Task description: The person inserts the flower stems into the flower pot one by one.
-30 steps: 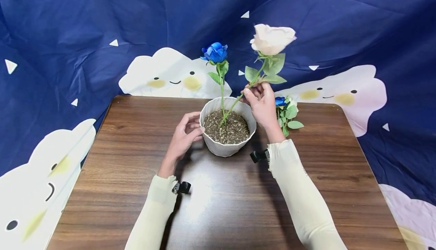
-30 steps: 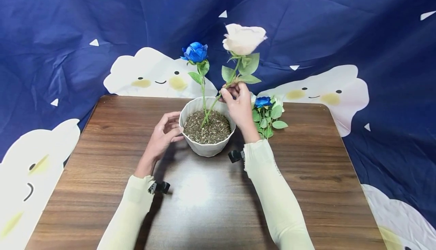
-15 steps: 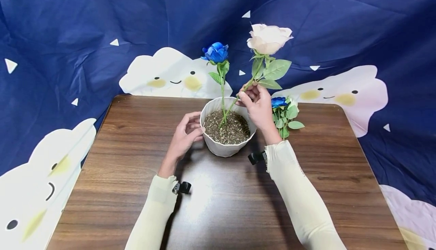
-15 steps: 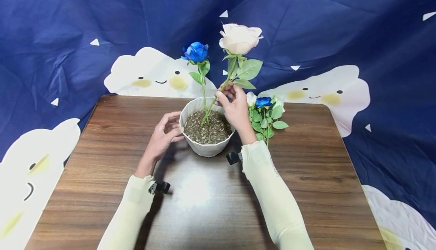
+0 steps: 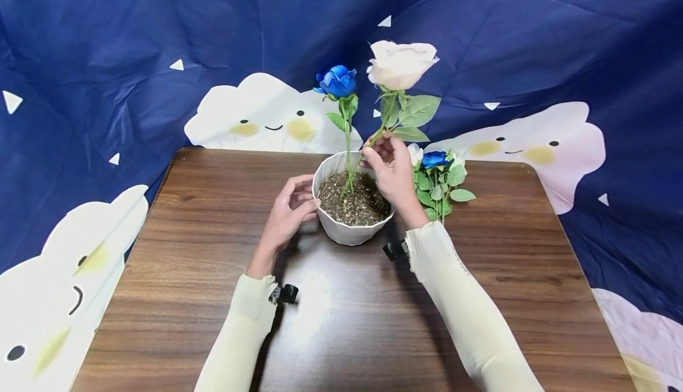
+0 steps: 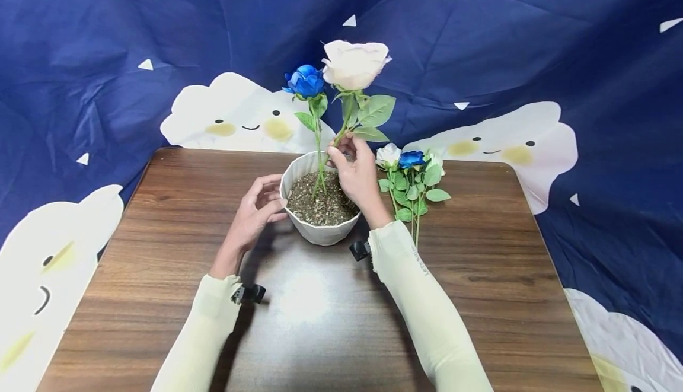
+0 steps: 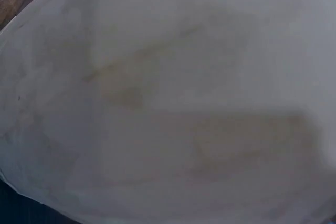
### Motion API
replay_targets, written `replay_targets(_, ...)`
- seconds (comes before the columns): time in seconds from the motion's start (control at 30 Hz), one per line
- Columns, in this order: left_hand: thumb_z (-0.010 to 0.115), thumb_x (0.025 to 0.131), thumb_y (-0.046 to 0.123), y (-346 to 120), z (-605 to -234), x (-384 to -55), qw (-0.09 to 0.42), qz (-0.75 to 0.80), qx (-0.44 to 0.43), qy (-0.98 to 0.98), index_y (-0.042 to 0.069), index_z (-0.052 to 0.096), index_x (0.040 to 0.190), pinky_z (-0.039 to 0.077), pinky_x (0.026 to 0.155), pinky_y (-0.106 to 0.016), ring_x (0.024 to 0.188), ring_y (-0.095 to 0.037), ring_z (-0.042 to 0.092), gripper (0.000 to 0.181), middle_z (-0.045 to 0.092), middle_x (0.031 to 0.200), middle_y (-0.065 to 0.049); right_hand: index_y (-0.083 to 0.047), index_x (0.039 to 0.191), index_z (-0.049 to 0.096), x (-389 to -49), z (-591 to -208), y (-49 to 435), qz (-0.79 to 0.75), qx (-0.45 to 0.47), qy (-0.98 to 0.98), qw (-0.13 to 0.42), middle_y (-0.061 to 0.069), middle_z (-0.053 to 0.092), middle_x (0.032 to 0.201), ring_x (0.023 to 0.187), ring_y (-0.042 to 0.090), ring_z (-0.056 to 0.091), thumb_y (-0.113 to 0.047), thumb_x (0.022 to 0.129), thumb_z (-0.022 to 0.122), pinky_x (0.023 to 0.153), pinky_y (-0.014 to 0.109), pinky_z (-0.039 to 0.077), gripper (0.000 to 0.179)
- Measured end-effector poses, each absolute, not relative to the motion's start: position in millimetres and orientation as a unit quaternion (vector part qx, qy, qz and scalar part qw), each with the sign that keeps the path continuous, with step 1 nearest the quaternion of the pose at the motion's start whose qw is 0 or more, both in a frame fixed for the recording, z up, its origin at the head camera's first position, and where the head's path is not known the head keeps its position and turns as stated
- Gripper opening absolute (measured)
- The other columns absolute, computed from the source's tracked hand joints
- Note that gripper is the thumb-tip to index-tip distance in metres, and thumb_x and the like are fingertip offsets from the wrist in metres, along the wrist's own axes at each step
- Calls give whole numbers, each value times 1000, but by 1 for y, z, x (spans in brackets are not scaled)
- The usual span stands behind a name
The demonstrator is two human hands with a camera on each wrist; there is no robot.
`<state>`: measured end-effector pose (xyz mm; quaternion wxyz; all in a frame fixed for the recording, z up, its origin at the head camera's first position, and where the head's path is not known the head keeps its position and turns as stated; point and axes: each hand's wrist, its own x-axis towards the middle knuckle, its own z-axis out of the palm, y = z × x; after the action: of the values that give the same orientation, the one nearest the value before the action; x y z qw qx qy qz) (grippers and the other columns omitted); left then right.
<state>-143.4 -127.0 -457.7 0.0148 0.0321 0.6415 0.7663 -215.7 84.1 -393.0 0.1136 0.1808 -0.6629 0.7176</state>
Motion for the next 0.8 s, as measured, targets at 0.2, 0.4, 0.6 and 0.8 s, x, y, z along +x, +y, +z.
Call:
replay_targets(0.2,64,89,-1,-129,-457,-143,13,764,34,644,4,50,142,62,82,-46,104,-22,59,55,52,125,-22,10,102,55,-217,-396,75,704,202,-671,115,17,62,91,80,17,65,14,92,62,69,37,64,13)
replay_targets(0.4,64,90,-2,-128,-455,-143,17,762,34,647,4,50,142,62,81,-47,104,-23,59,55,53,126,-23,11,101,56,-218,-402,76,713,201,-663,112,14,62,88,77,25,67,13,92,62,68,32,63,11)
replay_targets(0.6,65,89,0,-127,-456,-145,18,763,37,645,4,50,142,63,80,-43,105,-24,59,55,52,126,-23,11,97,55,-217,-404,75,718,211,-654,113,5,61,86,74,16,66,18,90,61,67,27,62,11)
replay_targets(0.8,66,89,1,-128,-458,-147,18,761,37,648,4,50,142,62,82,-48,105,-24,59,55,53,125,-24,16,95,55,-219,-404,72,682,238,-680,126,8,61,85,72,9,66,16,90,62,68,26,62,9)
